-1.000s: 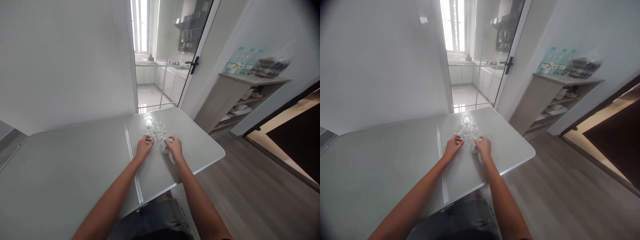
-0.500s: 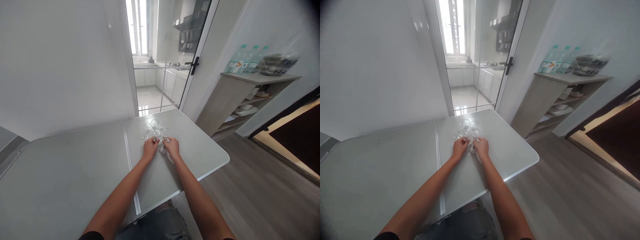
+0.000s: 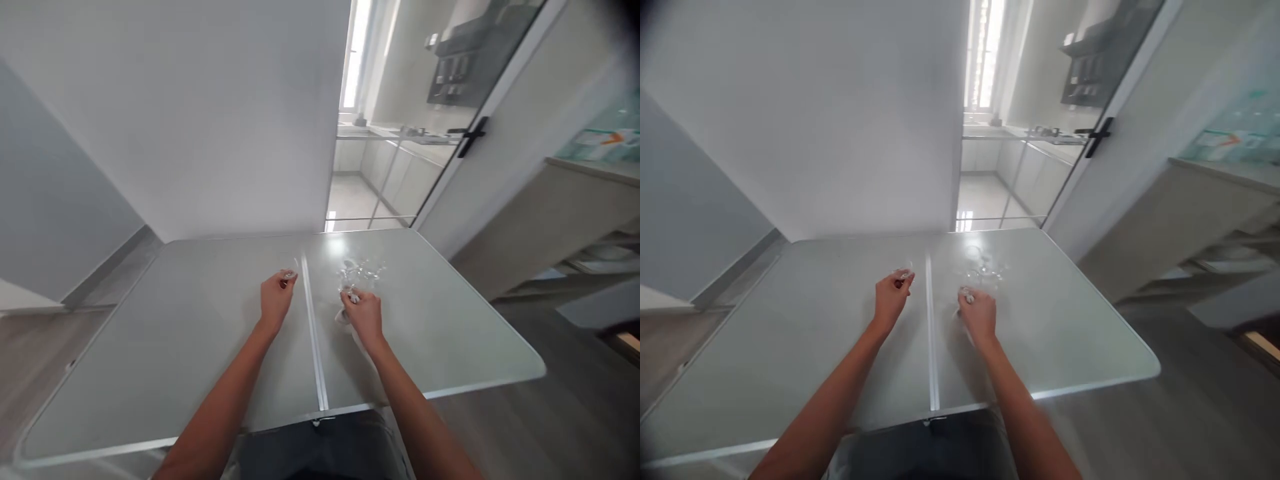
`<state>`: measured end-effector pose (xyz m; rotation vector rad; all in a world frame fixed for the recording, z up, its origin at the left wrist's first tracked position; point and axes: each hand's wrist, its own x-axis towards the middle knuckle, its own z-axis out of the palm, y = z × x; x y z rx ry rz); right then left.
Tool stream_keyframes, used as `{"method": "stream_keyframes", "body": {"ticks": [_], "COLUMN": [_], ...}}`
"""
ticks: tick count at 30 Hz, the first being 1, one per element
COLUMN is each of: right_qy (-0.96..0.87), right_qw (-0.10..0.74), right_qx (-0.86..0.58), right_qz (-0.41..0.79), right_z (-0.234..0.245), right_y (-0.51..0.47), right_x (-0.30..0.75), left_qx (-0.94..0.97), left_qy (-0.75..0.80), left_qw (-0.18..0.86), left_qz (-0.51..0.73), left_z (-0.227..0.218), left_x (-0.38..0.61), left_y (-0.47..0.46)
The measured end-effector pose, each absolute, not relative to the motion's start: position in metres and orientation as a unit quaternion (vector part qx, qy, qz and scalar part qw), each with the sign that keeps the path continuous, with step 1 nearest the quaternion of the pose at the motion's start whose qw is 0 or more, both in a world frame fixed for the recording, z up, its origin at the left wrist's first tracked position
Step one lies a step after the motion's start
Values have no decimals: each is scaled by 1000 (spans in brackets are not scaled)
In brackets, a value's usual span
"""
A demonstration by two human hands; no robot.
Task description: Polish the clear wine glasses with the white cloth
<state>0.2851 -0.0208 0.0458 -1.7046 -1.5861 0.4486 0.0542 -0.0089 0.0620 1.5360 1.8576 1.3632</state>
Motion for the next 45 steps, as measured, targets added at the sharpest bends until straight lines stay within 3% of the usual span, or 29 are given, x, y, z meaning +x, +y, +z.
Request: {"method": "stream_keyframes", "body": {"ticks": [8,17,37,42,45], "right_qy": [-715,-750,-735,-713,-678], "right_qw": [304,230,221,278,339], "right_qx": [-570,-564,-579,-568,-585], "right_qz": [266,258,275,303,288], "right_z": [45,39,40,49,51], "right_y": [29,50,44,27,17], "right_x": [93,-1,-3,69,151], "left_qx": [436,444,402,378,475], "left_qy": [797,817,833,800,724], "left_qw": [82,71,80,-2,67], "left_qz": [409,361,371,467,496], "left_z": [40,23,24,46,62], "left_x": [-118,-153,-143,-86,-26], "left_y": [-9,-1,-14,-46,-49]}}
